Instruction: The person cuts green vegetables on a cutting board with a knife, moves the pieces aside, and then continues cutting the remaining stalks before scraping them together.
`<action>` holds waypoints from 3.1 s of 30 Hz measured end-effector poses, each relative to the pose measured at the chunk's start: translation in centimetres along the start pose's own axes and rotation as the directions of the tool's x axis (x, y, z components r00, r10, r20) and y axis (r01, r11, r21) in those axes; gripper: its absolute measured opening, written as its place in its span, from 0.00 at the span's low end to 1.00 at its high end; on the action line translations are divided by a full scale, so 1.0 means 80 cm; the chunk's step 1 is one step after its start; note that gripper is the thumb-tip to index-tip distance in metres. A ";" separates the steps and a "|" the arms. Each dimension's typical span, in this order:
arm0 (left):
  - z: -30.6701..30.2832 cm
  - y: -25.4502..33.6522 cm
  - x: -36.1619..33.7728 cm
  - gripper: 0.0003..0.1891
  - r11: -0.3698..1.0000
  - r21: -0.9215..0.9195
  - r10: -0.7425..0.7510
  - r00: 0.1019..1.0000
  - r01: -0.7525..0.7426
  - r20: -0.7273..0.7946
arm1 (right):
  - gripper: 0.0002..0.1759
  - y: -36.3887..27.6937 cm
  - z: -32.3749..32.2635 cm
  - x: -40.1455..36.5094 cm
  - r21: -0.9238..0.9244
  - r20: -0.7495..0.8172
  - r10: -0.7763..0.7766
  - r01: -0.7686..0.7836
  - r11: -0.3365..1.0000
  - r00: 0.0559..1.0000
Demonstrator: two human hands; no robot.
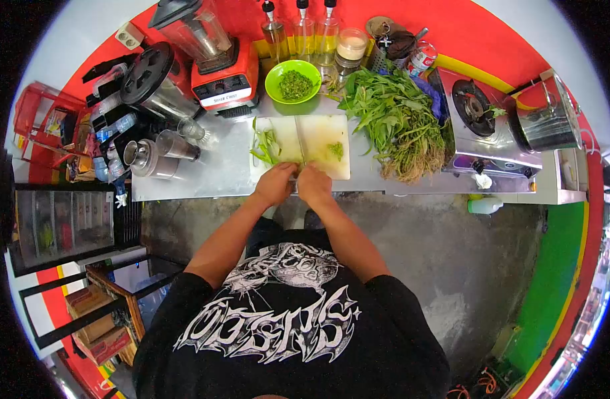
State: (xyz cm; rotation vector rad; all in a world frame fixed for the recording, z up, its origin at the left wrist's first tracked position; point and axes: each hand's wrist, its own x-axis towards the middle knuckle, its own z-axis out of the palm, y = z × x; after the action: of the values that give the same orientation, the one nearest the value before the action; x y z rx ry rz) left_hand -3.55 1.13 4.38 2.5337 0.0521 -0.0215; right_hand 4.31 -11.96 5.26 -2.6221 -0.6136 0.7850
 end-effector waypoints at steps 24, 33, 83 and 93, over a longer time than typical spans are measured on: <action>0.016 -0.021 0.027 0.14 0.948 -0.253 -0.235 0.962 0.195 -0.138 | 0.20 0.004 0.004 -0.004 -0.097 0.052 0.012 -0.007 0.995 0.999; 0.026 -0.008 0.053 0.08 0.916 -0.151 -0.395 0.898 0.371 -0.194 | 0.20 -0.005 0.001 -0.009 -0.045 0.067 0.056 -0.054 0.998 0.996; 0.031 -0.018 0.055 0.09 0.945 0.020 -0.318 0.934 0.326 -0.165 | 0.16 -0.006 0.012 -0.009 -0.160 -0.027 -0.048 0.043 0.986 0.998; 0.032 -0.019 0.054 0.10 0.944 0.045 -0.318 0.939 0.326 -0.135 | 0.19 -0.010 0.003 -0.009 -0.146 0.038 -0.026 0.031 0.989 0.999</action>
State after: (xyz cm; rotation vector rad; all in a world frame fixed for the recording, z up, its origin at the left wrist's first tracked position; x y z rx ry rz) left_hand 0.73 1.06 1.32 2.5624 0.5255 0.0069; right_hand 3.37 -11.60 5.77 -2.7294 -0.7436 0.8087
